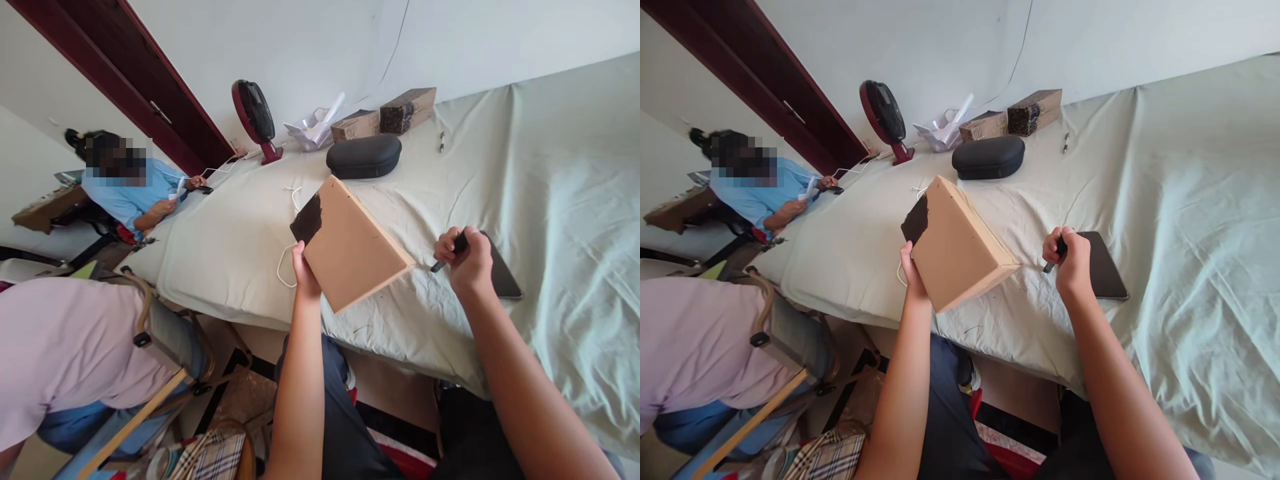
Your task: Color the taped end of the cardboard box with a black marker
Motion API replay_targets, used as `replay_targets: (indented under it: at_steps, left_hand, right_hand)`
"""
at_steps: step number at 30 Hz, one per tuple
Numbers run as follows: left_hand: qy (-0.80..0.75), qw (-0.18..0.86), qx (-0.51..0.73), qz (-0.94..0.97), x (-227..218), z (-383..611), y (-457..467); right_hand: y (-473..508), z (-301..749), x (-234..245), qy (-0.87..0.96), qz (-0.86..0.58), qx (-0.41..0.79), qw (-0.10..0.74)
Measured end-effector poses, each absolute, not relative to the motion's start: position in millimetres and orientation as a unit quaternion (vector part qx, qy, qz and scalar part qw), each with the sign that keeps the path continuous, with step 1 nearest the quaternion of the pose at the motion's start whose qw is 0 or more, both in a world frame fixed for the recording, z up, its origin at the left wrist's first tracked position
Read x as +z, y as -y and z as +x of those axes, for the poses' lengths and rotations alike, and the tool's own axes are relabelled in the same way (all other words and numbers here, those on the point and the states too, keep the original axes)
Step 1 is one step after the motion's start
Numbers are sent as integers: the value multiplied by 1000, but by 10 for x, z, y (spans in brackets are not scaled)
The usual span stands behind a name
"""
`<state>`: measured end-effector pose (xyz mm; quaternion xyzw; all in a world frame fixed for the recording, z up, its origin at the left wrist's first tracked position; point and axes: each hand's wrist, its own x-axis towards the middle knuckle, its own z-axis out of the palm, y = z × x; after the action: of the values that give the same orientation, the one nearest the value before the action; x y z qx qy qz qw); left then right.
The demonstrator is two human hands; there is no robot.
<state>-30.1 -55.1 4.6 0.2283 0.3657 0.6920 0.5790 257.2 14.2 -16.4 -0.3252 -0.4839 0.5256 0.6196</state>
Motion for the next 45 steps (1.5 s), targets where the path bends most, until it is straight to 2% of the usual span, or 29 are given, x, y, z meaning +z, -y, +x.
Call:
replay_targets:
  at_steps: [3, 9, 33, 45]
  left_hand:
    - [-359, 579, 693, 234, 36, -276, 543]
    - [-358, 595, 682, 231, 41, -225, 538]
    - [-403, 548, 682, 269, 5, -62, 443]
    - [-411, 558, 666, 277, -21, -40, 421]
  right_hand:
    - [-118, 2523, -109, 430, -314, 547, 646]
    - [-72, 2490, -65, 406, -315, 602, 611]
    - [-38, 2482, -53, 412, -344, 580, 613]
    - [-52, 2502, -101, 435, -357, 582, 588]
